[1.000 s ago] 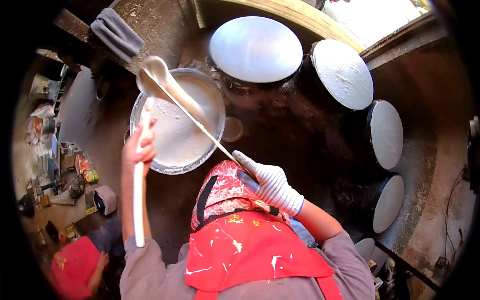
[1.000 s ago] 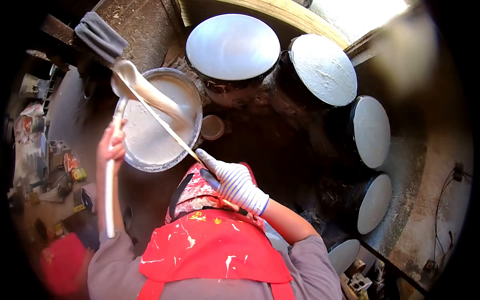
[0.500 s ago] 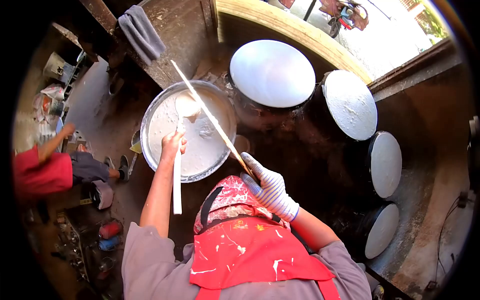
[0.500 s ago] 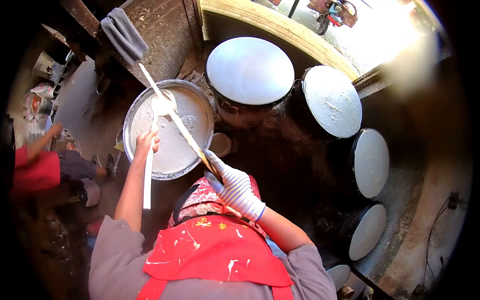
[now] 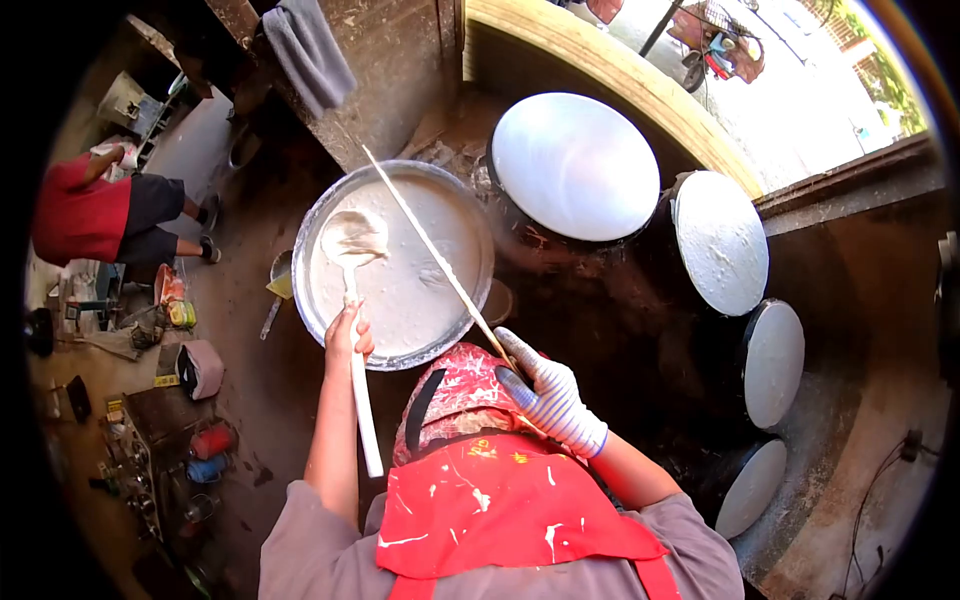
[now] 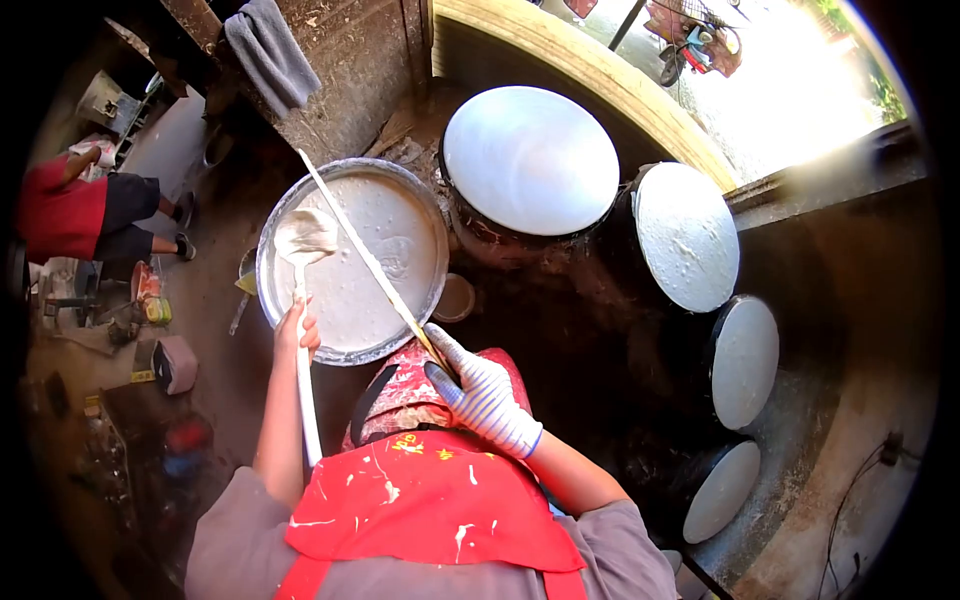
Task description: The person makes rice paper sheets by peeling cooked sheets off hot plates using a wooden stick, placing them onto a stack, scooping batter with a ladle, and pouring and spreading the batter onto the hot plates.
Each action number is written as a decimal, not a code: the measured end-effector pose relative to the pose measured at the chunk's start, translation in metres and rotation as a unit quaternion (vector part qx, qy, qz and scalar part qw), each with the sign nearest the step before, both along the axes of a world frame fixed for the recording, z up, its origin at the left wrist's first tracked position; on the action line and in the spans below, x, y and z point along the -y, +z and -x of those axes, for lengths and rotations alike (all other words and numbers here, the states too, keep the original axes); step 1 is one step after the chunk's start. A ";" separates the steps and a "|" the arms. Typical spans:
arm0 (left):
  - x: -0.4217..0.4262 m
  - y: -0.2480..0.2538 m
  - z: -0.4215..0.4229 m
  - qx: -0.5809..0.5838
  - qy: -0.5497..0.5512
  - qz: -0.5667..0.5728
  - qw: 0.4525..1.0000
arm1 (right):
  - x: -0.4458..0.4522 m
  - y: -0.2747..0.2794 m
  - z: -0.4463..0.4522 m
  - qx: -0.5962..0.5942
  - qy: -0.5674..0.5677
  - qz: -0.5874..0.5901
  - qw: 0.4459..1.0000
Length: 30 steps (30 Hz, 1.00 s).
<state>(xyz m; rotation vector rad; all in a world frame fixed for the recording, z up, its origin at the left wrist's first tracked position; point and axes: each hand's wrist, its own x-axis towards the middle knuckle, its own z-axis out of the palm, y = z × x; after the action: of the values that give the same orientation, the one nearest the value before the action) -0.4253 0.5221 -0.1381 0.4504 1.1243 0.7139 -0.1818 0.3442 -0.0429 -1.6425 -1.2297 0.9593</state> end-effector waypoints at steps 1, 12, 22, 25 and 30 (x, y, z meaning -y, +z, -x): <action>0.005 -0.002 -0.002 0.008 0.022 0.010 1.000 | 0.003 -0.001 -0.004 -0.013 -0.001 0.019 1.000; 0.042 0.022 -0.191 -0.075 -0.161 -0.071 0.982 | 0.094 -0.035 -0.153 0.046 -0.190 0.042 0.980; 0.039 0.034 -0.423 0.107 -0.275 -0.171 0.940 | 0.112 -0.042 -0.215 0.307 -0.258 0.115 0.909; 0.032 0.021 -0.445 0.036 -0.306 -0.239 0.921 | 0.101 -0.081 -0.219 0.313 -0.287 0.177 0.888; 0.009 -0.009 -0.457 0.002 -0.338 -0.300 0.892 | 0.080 -0.079 -0.191 0.266 -0.343 0.163 0.886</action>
<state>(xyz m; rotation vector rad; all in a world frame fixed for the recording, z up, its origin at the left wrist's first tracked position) 0.0318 0.5131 -0.1471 1.2936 0.6403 0.4184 0.0093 0.2643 -0.1220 -2.4846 -0.7028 0.2691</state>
